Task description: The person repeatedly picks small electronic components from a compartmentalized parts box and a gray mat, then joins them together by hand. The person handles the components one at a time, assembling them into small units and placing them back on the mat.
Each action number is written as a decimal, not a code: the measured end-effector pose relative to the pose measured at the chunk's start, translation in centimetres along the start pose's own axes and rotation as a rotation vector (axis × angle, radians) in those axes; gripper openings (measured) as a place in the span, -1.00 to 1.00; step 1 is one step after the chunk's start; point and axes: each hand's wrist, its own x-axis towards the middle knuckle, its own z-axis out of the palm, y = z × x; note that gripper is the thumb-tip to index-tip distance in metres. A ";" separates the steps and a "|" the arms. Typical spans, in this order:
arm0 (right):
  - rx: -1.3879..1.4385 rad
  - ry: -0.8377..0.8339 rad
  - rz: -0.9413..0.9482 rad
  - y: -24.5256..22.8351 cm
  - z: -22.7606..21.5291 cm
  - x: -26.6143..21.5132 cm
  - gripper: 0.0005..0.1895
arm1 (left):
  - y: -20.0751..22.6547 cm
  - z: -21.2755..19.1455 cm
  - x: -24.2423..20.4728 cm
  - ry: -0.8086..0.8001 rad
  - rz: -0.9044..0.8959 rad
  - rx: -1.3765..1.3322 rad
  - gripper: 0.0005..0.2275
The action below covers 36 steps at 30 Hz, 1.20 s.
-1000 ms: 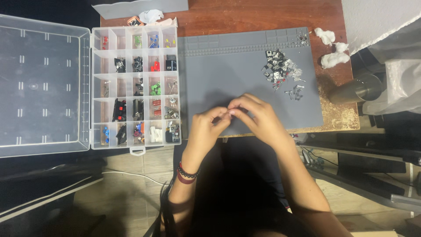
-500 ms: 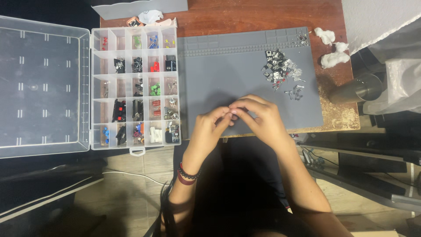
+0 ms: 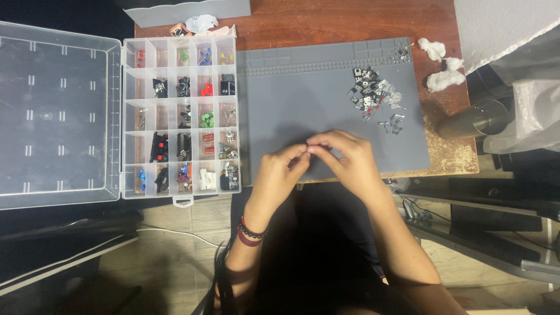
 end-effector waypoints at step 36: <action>0.003 0.092 0.088 -0.1 1.1 0.3 -0.90 | -1.5 1.4 0.3 0.171 0.051 0.429 -0.91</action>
